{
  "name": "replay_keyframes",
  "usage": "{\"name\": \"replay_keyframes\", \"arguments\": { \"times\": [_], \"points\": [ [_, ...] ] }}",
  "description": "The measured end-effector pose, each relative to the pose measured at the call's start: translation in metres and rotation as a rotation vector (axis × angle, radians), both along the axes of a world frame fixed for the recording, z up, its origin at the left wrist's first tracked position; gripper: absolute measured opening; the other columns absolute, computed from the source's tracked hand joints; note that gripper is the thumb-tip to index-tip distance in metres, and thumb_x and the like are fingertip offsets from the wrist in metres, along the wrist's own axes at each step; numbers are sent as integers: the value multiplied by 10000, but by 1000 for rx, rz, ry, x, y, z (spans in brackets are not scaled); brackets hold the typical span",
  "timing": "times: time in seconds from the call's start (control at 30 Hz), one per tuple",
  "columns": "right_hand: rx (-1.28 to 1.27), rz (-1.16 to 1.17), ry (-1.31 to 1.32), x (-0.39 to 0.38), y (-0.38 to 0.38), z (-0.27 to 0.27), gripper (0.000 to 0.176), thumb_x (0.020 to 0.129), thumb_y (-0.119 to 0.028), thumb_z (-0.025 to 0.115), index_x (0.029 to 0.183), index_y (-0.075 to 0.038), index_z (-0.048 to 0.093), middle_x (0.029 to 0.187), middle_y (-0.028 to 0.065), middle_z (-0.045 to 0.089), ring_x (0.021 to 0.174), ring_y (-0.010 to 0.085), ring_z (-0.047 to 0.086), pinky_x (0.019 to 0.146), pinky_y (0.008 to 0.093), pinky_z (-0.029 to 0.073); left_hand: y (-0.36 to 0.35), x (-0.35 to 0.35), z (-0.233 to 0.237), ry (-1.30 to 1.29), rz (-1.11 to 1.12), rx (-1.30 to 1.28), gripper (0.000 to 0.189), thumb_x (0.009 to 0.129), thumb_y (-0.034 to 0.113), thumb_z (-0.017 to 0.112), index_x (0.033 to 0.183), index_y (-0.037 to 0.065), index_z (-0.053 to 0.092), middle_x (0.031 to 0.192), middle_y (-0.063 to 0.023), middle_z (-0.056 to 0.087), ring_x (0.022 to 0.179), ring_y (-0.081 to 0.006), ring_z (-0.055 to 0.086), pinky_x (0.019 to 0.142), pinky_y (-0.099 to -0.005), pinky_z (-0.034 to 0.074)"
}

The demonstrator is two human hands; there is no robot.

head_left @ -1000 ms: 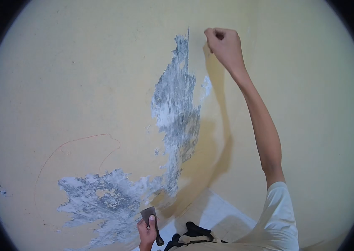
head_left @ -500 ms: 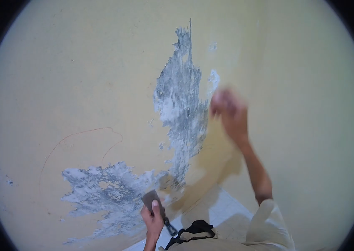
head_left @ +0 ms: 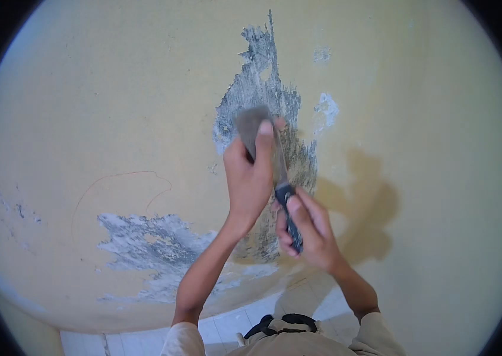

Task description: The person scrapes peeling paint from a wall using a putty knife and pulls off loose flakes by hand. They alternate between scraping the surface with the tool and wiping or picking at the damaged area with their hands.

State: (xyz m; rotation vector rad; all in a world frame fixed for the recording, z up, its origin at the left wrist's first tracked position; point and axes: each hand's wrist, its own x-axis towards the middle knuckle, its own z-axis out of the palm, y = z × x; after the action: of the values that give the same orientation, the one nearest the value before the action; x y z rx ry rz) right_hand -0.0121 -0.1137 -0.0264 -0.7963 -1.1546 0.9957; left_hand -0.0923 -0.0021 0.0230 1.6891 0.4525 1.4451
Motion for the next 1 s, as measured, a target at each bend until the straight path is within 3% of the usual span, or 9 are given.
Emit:
{"name": "replay_keyframes", "arguments": {
  "times": [0.1, 0.3, 0.33, 0.47, 0.67, 0.77, 1.0],
  "points": [
    [80, -69, -209, 34, 20, 35, 419, 1046, -387, 422, 1003, 2, 572, 529, -11, 453, 380, 45, 398, 365, 214, 302, 4, 20, 35, -157, -15, -50, 373, 1026, 309, 487, 1018, -14, 672, 644, 15, 525, 547, -70, 505, 515, -265, 398],
    [34, 176, -207, 78, 33, 79, 453, 1030, -408, 456, 962, 14, 609, 495, -31, 431, 336, 47, 365, 339, 214, 281, 13, 42, 62, -310, 119, 56, 376, 1024, 272, 437, 1012, -44, 640, 628, -62, 589, 527, -125, 551, 517, -284, 431],
    [23, 176, -171, 78, 36, 85, 410, 1039, -349, 448, 959, 30, 580, 469, -33, 367, 298, 45, 287, 309, 212, 228, 14, 44, 68, -337, 132, 78, 376, 1021, 266, 426, 1012, -47, 635, 617, -77, 594, 527, -132, 557, 517, -286, 433],
    [-8, 263, -100, 84, 33, 93, 407, 1039, -349, 448, 960, 29, 575, 467, -43, 359, 297, 40, 289, 308, 208, 222, 7, 47, 61, -329, 132, 46, 381, 1009, 284, 435, 1096, -32, 629, 647, -95, 604, 555, -136, 566, 546, -272, 458],
    [-58, 414, -68, 94, 34, 103, 423, 1024, -387, 470, 967, 16, 586, 494, -45, 376, 318, 38, 301, 322, 214, 227, 6, 53, 69, -386, 169, 47, 374, 1003, 258, 420, 1092, -46, 619, 629, -102, 593, 557, -138, 564, 554, -284, 463],
    [-122, 381, -101, 95, 30, 92, 392, 1040, -353, 441, 993, 14, 570, 459, -64, 335, 289, 27, 257, 300, 201, 191, 1, 53, 53, -370, 210, 34, 371, 1001, 251, 415, 1101, -45, 614, 628, -108, 592, 552, -137, 560, 553, -288, 462],
    [-108, 419, -68, 96, 32, 101, 396, 1039, -366, 439, 1012, 5, 575, 464, -64, 328, 292, 27, 256, 297, 203, 183, 2, 58, 65, -443, 203, -16, 378, 999, 254, 418, 1126, -45, 610, 629, -108, 590, 530, -146, 541, 533, -285, 452]
  ]
}}
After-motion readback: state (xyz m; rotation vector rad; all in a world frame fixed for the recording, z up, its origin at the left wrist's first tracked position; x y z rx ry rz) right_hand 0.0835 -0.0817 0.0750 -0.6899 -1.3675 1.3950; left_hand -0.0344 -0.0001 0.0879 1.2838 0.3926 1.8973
